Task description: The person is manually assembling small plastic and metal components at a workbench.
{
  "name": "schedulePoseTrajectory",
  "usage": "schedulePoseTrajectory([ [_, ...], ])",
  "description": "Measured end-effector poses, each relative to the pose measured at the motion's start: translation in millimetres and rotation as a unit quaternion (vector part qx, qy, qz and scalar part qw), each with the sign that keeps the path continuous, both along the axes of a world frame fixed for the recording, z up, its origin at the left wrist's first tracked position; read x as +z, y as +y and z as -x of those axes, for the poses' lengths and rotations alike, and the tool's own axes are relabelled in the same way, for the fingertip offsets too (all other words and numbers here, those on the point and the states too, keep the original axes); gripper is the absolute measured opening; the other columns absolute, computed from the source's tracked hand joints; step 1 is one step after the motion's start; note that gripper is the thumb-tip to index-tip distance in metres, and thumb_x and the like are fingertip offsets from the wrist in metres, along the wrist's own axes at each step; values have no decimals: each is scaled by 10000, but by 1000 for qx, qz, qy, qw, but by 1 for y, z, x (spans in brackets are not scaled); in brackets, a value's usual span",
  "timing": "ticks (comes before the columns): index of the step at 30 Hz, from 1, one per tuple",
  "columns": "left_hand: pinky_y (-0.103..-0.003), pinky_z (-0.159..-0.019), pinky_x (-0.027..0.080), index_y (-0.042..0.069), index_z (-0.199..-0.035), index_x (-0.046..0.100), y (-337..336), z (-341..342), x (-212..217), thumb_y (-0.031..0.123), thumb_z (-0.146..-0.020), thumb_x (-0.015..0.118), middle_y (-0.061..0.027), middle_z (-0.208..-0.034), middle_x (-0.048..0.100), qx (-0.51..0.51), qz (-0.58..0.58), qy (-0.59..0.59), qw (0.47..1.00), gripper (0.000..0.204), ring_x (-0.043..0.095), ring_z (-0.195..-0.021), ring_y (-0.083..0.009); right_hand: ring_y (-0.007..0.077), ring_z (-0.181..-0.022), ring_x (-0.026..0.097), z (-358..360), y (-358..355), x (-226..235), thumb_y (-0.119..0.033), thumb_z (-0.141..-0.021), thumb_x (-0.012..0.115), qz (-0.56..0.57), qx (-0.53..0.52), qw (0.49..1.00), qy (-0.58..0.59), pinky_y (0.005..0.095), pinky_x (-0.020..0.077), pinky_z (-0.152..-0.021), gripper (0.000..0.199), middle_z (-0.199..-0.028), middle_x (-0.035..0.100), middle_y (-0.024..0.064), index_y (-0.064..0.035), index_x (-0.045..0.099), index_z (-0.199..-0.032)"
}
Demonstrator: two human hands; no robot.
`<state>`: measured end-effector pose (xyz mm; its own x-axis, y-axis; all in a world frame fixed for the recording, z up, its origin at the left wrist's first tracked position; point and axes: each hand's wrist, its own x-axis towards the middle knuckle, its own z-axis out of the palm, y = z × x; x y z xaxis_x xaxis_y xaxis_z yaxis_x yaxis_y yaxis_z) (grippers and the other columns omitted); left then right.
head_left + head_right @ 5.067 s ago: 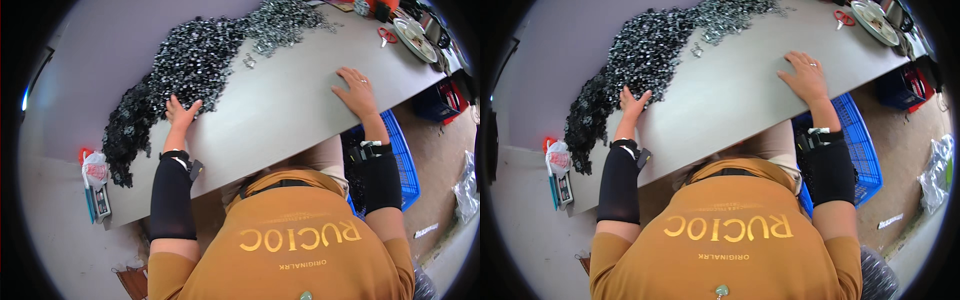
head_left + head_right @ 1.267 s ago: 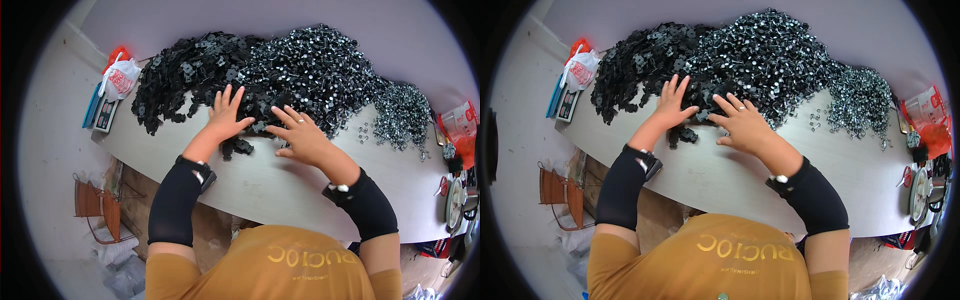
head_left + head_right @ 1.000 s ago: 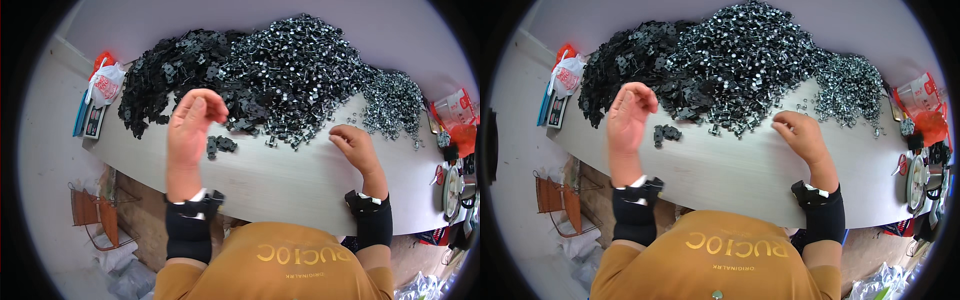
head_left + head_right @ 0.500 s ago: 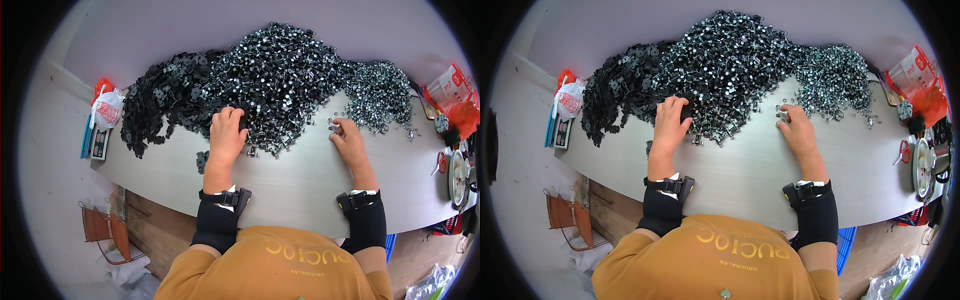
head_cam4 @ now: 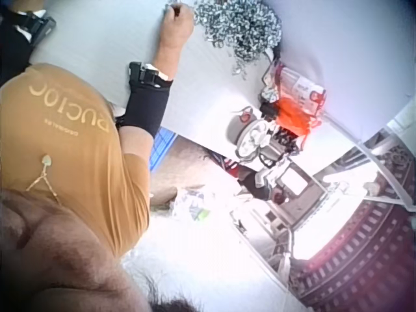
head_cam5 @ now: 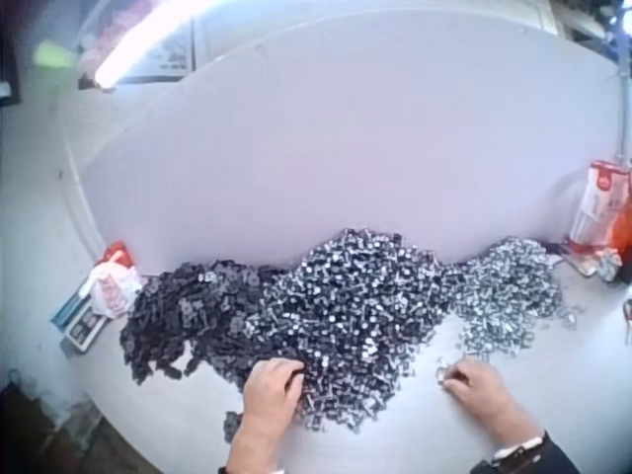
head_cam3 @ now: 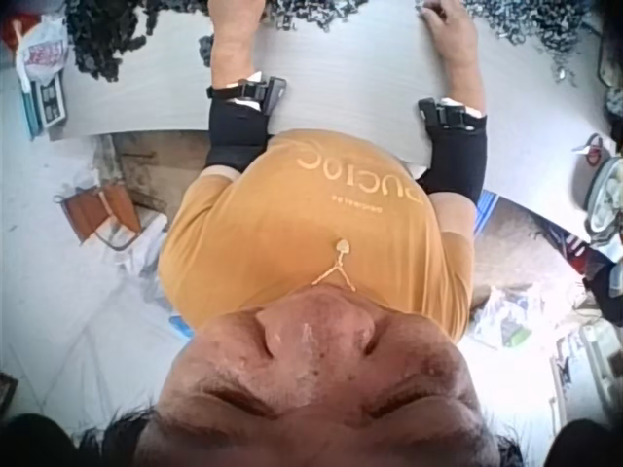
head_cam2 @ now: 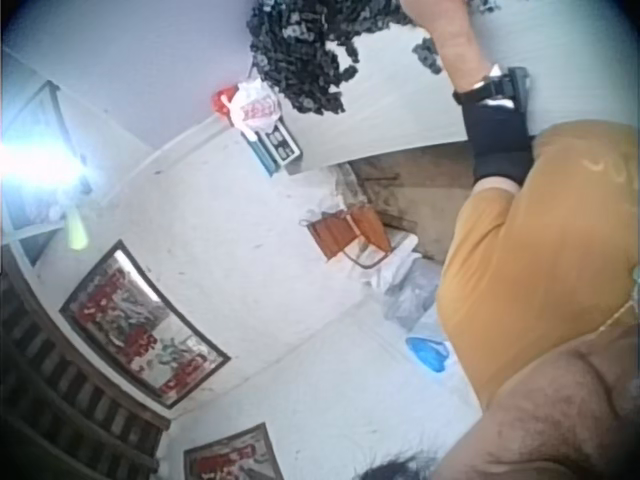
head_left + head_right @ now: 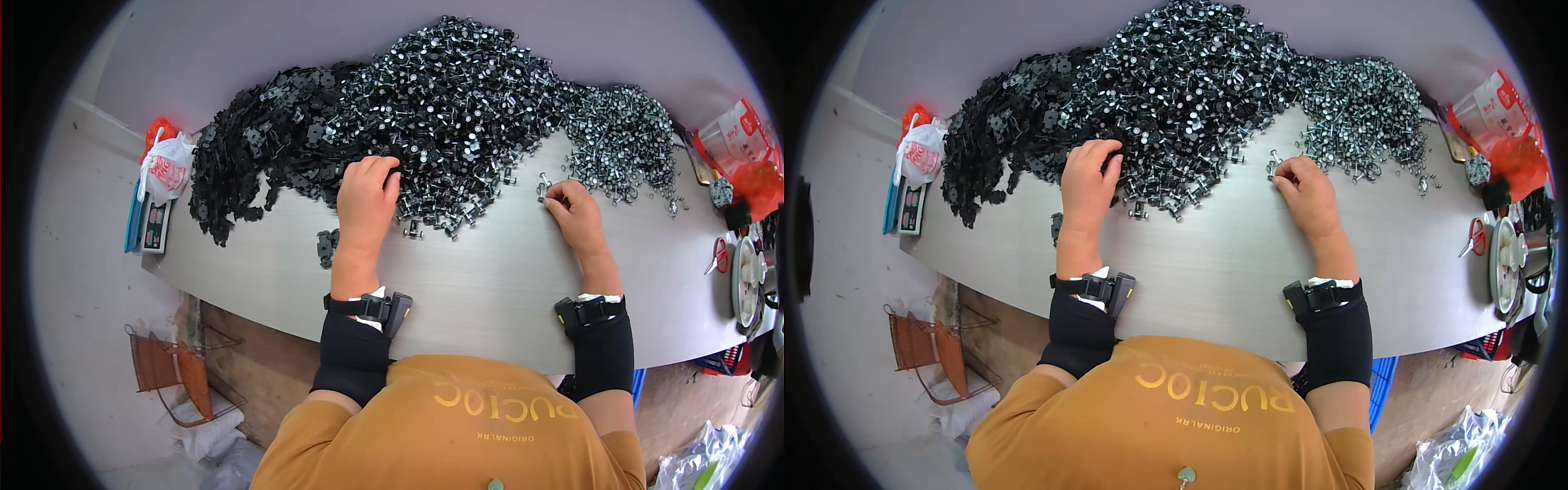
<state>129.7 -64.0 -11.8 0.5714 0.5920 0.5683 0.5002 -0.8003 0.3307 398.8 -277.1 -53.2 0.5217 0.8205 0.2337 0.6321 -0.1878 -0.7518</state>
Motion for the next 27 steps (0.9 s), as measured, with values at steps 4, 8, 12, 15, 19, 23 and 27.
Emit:
schedulePoseTrajectory([
  [4, -379, -768, 496, 70, -960, 680, 6, 3, 0, 72, -836, 676, -62, -904, 664, 13, -26, -69, 997, 125, 609, -861, -277, 207, -744, 568, 3, -2, 4, -75, -822, 695, -7, 1, 1000, 13, 307, 465, -680, 96, -830, 584, 73, -32, 634, -882],
  [8, -379, -721, 482, 80, -951, 684, -4, -3, 13, 41, -836, 657, -73, -855, 656, 20, -39, -113, 993, 125, 603, -798, -277, 215, -752, 579, 7, -4, 10, -76, -820, 684, -1, 27, 999, 28, 316, 468, -675, 83, -832, 600, 78, -31, 633, -869],
  [12, -391, -719, 489, 99, -947, 680, -54, -49, 15, 11, -749, 680, -61, -882, 639, -192, -82, -90, 974, 217, 593, -852, -274, 225, -735, 605, 15, -8, 19, -90, -797, 680, 83, 81, 993, 31, 331, 485, -679, 88, -825, 630, 85, -36, 638, -853],
  [15, -395, -782, 485, 105, -980, 670, -87, -64, -8, 73, -756, 716, -52, -920, 625, -296, -4, 20, 955, 231, 582, -885, -272, 229, -710, 618, 18, -3, 15, -108, -791, 686, 109, 99, 989, 26, 337, 490, -671, 101, -817, 647, 81, -40, 644, -852],
  [19, -379, -861, 468, 96, -1056, 653, -87, -65, -16, 101, -750, 737, -62, -1057, 589, -395, 114, 177, 894, 317, 533, -1040, -275, 211, -686, 593, 19, -4, 16, -120, -775, 718, 86, 87, 992, 29, 332, 486, -660, 164, -795, 616, 71, -54, 655, -911],
  [23, -380, -903, 466, 98, -1138, 649, -68, -46, 11, 102, -760, 749, -83, -1051, 586, -343, 123, 122, 923, 391, 545, -1052, -305, 196, -659, 561, 25, -8, 30, -136, -757, 753, 97, 96, 991, 9, 324, 480, -645, 250, -775, 586, 53, -83, 667, -985],
  [27, -381, -841, 477, 102, -1157, 639, -40, -20, 18, 75, -786, 734, -99, -998, 564, -231, 192, 200, 933, 384, 562, -956, -301, 201, -696, 570, 36, -7, 36, -165, -759, 759, 100, 177, 978, 50, 328, 483, -673, 279, -779, 595, 51, -113, 688, -1024],
])
